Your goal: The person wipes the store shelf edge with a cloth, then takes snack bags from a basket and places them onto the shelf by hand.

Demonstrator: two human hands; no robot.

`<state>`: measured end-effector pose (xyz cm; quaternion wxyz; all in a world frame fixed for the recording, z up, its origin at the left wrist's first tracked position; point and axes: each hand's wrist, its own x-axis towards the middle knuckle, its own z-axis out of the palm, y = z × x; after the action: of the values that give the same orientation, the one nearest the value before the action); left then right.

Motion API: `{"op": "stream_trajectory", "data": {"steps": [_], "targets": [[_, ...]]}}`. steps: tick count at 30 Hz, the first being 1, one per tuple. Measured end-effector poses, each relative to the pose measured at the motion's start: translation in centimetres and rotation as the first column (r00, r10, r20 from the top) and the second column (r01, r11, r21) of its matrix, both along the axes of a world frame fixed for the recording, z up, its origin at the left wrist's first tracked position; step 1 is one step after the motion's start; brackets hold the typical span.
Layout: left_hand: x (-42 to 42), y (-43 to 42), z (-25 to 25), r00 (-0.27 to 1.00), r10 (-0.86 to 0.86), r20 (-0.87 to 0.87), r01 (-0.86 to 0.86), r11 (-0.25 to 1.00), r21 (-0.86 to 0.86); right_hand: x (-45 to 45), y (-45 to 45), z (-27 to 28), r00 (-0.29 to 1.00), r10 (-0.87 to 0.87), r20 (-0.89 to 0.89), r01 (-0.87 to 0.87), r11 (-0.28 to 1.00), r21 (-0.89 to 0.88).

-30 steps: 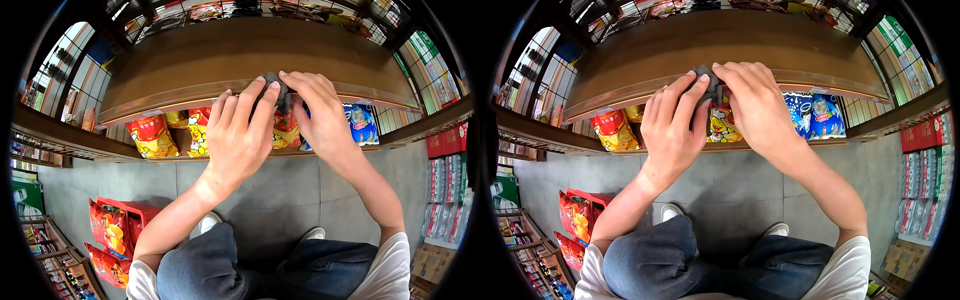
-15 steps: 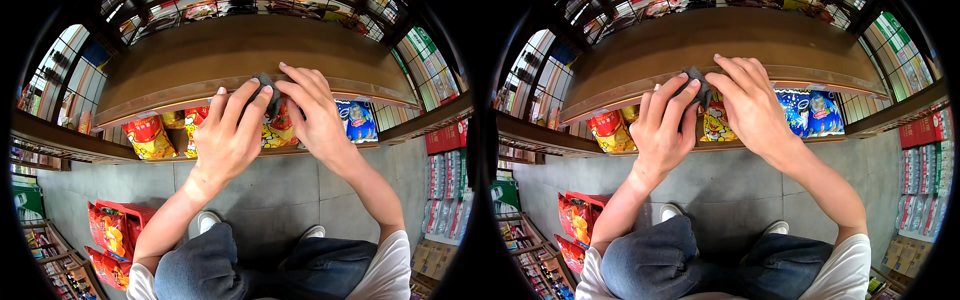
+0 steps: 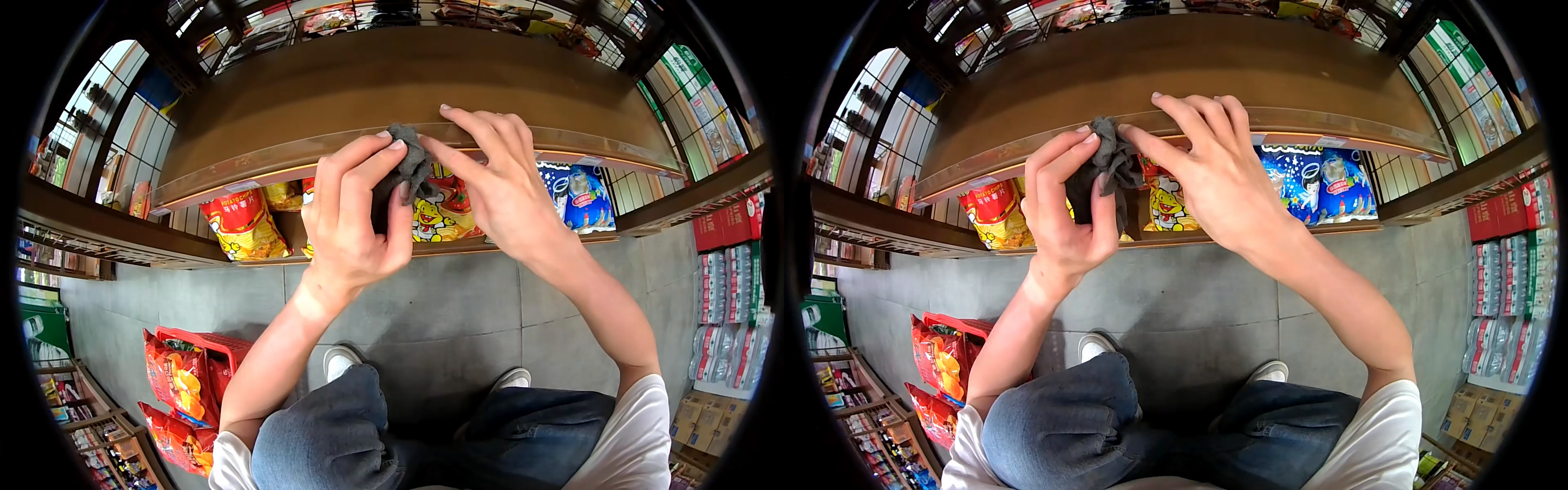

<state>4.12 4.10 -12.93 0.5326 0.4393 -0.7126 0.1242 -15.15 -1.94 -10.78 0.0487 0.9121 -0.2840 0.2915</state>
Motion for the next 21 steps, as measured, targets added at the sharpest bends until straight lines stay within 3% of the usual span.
{"op": "stream_trajectory", "data": {"steps": [10, 12, 16, 21], "targets": [[-0.4, -0.2, 1.1, 0.994, 0.096, 0.047, -0.100, 0.990, 0.100, -0.2, 0.5, -0.3, 0.994, -0.023, -0.107, 0.018, 0.999, -0.044], [-0.3, -0.8, 1.1, 0.997, 0.055, -0.057, -0.054, 0.998, 0.023, 0.0, 0.5, -0.6, 0.993, -0.043, -0.106, 0.036, 0.997, -0.067], [0.4, -0.6, 1.9, 0.991, -0.012, -0.134, 0.022, 0.997, 0.068, 0.3, 0.6, -0.3, 0.990, -0.039, -0.135, 0.033, 0.998, -0.046], [0.6, -0.6, 1.8, 0.995, -0.024, -0.094, 0.029, 0.998, 0.054, 0.3, 0.6, -0.2, 0.984, -0.031, -0.173, 0.026, 0.999, -0.033]]}}
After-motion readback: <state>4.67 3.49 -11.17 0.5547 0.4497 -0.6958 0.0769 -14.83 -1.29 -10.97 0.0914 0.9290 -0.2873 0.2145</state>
